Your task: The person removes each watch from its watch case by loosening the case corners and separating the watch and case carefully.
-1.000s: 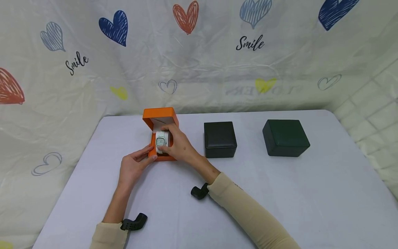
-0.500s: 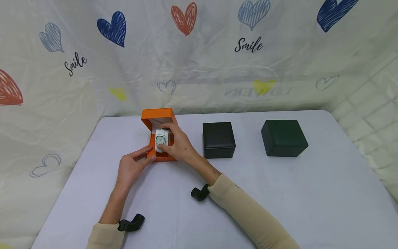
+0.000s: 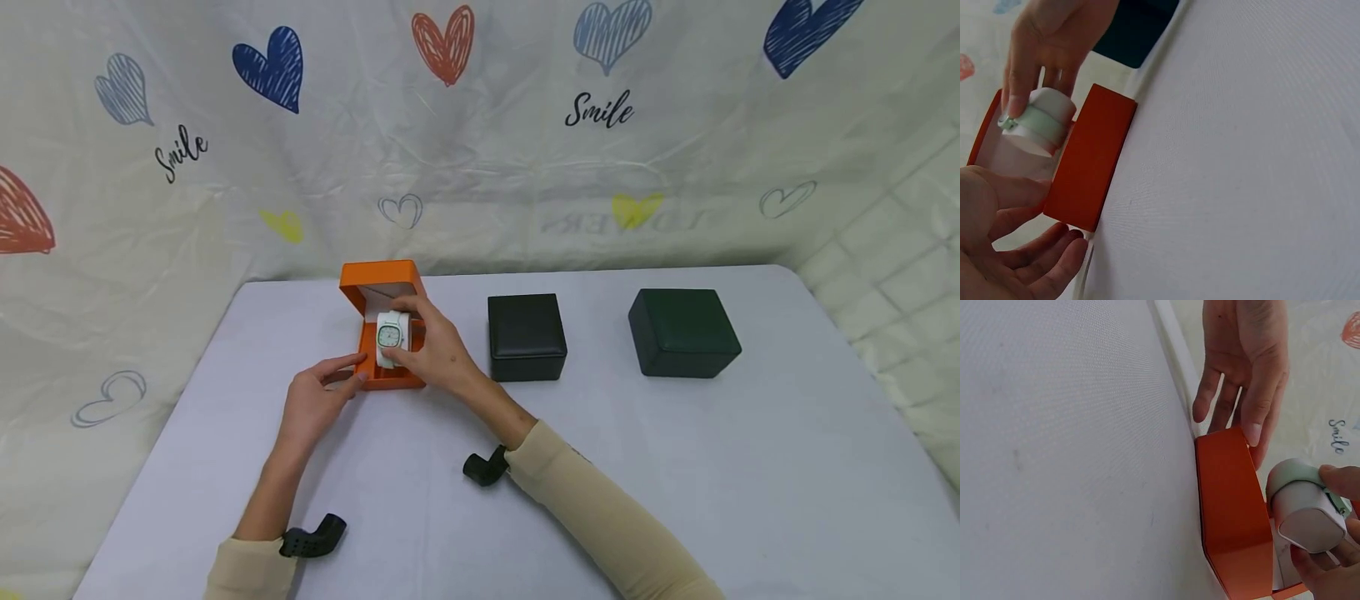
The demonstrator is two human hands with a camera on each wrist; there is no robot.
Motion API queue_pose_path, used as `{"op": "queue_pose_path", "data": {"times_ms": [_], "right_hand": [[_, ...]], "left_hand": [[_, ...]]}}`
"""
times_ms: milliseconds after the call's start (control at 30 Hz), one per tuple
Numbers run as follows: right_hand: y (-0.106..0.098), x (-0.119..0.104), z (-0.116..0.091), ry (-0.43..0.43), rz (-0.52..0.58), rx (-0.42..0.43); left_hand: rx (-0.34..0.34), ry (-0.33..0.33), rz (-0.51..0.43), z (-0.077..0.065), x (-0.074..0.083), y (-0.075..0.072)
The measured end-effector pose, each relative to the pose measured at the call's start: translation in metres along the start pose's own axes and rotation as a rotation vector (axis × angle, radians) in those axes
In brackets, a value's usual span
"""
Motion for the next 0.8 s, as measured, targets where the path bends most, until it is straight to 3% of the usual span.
{"op": "queue_pose_path", "data": {"times_ms": [233, 400, 500, 633, 800], "right_hand": [[-0.001, 0.0, -0.002, 0.018, 0.016, 0.013], [-0.001, 0.0, -0.004, 0.013, 0.034, 0.022], [-0.002, -0.001, -0.005, 0.011, 0.05, 0.032], [-0.002, -0.003, -0.007, 0.008, 0.07, 0.042], [-0.003, -0.004, -0.008, -0.004, 0.112, 0.038]], "left_hand": [[0.096, 0.057, 0.036, 0.0, 0.004, 0.0], [0.217, 0.108, -0.039, 0.0, 0.011, -0.001], [0.249, 0.156, -0.112, 0.001, 0.018, -0.001], [0.185, 0.203, -0.215, 0.004, 0.026, 0.0], [0.017, 0.196, -0.303, 0.006, 0.031, 0.001]]}}
Point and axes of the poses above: each hand's wrist, its own z-axis towards the middle knuckle, its own y-axis out of the palm, x = y × z, the point moved 1 cm from there along z, towards the middle knuckle
